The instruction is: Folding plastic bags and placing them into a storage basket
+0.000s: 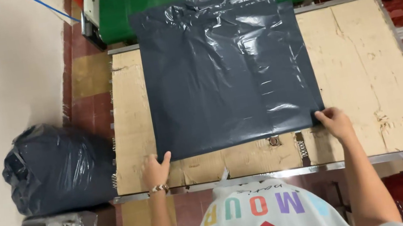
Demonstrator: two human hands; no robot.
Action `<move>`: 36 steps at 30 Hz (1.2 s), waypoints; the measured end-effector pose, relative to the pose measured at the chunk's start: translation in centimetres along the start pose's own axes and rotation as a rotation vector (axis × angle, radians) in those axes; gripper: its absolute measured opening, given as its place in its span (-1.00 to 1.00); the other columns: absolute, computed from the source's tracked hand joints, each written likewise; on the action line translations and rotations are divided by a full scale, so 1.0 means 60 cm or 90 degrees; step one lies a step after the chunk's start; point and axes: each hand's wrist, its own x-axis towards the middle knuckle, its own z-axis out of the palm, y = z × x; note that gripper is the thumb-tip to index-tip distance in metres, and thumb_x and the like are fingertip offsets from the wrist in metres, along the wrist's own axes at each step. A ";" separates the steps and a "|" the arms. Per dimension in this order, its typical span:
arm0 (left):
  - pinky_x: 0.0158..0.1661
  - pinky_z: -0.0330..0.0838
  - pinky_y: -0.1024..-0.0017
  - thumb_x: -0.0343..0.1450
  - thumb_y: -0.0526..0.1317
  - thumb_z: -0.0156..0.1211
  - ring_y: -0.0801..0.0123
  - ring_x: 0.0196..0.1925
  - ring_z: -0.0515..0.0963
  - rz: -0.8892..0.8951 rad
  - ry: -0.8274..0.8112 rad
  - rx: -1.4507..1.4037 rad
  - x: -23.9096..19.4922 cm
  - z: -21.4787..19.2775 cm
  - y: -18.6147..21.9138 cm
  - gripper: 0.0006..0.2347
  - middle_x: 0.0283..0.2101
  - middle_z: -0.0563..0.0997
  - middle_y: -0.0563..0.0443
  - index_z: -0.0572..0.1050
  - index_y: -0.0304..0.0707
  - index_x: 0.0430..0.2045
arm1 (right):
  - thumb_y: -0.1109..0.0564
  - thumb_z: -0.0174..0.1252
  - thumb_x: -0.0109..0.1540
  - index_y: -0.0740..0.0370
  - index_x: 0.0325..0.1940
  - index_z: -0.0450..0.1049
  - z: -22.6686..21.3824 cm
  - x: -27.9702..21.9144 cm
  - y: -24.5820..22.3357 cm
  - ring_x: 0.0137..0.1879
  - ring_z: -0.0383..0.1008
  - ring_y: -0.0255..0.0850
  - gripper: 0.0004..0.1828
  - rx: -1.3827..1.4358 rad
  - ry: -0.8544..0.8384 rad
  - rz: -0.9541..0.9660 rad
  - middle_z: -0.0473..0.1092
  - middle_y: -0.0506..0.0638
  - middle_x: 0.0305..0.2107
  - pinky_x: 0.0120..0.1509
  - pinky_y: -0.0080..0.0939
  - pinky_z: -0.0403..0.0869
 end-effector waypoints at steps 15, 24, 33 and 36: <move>-0.41 0.53 0.18 0.47 -0.04 0.18 0.01 -0.41 0.68 0.063 0.327 -0.130 -0.008 0.066 -0.035 -0.86 -0.51 0.61 -0.02 0.51 -0.01 -0.39 | -0.24 0.12 0.44 0.16 0.01 0.43 -0.019 -0.097 -0.075 -0.06 0.61 0.21 -0.59 -0.161 0.084 -0.086 0.58 0.19 -0.28 0.01 0.23 0.51; -0.26 0.58 0.26 0.45 -0.13 0.19 0.16 -0.27 0.68 0.015 0.221 0.032 -0.089 0.007 -0.025 -0.85 -0.33 0.64 0.03 0.50 -0.06 -0.17 | -0.13 0.39 0.23 0.13 -0.03 0.41 -0.018 -0.283 -0.041 -0.05 0.56 0.16 -0.56 -0.252 0.210 -0.120 0.45 0.13 -0.24 0.03 0.10 0.52; 0.34 -0.20 -0.51 0.39 0.20 0.09 -0.09 0.61 -0.13 0.673 0.026 0.100 -0.111 0.090 0.344 -0.35 0.54 0.09 -0.02 0.21 0.04 0.39 | -0.39 -0.02 0.25 -0.16 0.49 0.24 0.060 -0.130 -0.260 0.56 0.11 0.08 -0.25 -0.280 0.057 -0.718 0.18 0.07 0.45 0.45 0.45 0.06; 0.36 -0.20 -0.47 0.41 0.22 0.02 -0.02 0.61 -0.17 0.622 -0.090 0.141 -0.081 0.103 0.356 -0.35 0.55 0.07 0.05 0.16 0.06 0.42 | -0.37 -0.13 0.35 -0.14 0.58 0.19 0.006 0.002 -0.235 0.64 -0.07 -0.02 -0.27 -0.298 0.173 -0.588 0.13 -0.03 0.51 0.54 0.38 -0.19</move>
